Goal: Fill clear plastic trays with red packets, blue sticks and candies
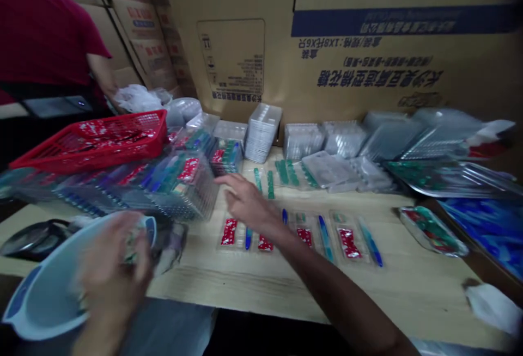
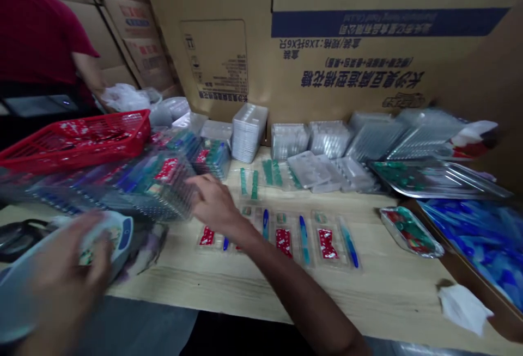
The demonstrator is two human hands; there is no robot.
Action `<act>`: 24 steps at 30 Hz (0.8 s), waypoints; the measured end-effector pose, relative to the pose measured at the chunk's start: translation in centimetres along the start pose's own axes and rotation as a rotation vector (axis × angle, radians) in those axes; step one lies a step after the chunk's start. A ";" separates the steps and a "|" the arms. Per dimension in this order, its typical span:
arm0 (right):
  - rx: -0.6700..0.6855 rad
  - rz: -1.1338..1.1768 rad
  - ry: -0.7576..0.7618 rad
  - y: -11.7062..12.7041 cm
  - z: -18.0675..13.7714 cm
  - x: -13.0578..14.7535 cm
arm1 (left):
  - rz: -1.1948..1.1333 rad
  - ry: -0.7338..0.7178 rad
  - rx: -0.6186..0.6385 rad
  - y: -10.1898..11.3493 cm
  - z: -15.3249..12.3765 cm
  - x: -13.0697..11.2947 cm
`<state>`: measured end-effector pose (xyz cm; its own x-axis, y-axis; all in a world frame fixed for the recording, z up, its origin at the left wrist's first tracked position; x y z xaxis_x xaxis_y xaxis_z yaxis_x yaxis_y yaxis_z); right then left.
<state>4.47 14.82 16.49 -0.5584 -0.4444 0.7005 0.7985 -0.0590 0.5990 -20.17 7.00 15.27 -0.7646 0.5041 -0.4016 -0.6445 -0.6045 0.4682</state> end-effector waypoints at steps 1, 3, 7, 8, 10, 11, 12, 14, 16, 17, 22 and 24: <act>0.002 -0.167 -0.033 0.5 -0.5 -2.2 | -0.087 -0.047 0.115 -2.7 -1.1 -1.7; 0.035 -0.471 -0.145 1.4 -2.0 -7.0 | -0.218 -0.001 0.368 -8.3 -3.1 -3.9; 0.021 -0.667 -0.271 3.4 -5.2 -13.3 | -0.384 0.228 0.623 -16.5 -3.8 -5.0; 0.027 -0.679 -0.273 3.3 -5.8 -14.1 | -0.422 0.320 0.634 -18.2 -3.2 -4.5; 0.056 -0.729 -0.260 2.6 -6.7 -15.0 | -0.452 0.565 0.636 -21.7 -1.9 -2.6; 0.081 -0.760 -0.251 1.8 -7.1 -15.2 | -0.432 0.640 0.629 -23.4 -1.1 -1.8; 0.109 -0.788 -0.244 1.0 -7.3 -15.4 | -0.404 0.698 0.622 -25.1 -0.4 -1.1; 0.147 -0.823 -0.249 -0.4 -7.7 -15.6 | -0.341 0.788 0.625 -28.1 0.8 -0.1; 0.151 -0.833 -0.260 -1.3 -7.9 -15.8 | -0.295 0.849 0.650 -30.4 1.3 0.5; 0.145 -0.832 -0.259 -1.5 -7.9 -15.8 | -0.279 0.868 0.668 -31.2 1.4 0.7; 0.165 -0.787 -0.300 -1.5 -8.0 -16.3 | -0.199 0.915 0.762 -32.4 1.0 0.5; 0.161 -0.756 -0.344 -1.3 -8.0 -16.8 | -0.155 0.898 0.753 -32.1 1.1 0.0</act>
<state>14.63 15.25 0.89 -0.9876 -0.0378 0.1522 0.1551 -0.0916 0.9836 0.48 27.08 1.10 -0.5928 -0.2556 -0.7637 -0.8013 0.0925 0.5910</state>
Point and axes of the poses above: each hand's wrist, its own z-axis towards the middle knuckle, its own y-axis out of the back of the hand, x = y × z, the point moved 9 cm from there along z, towards the middle knuckle, and after that the axes turned 7 degrees about -z, right-handed, at the moved point
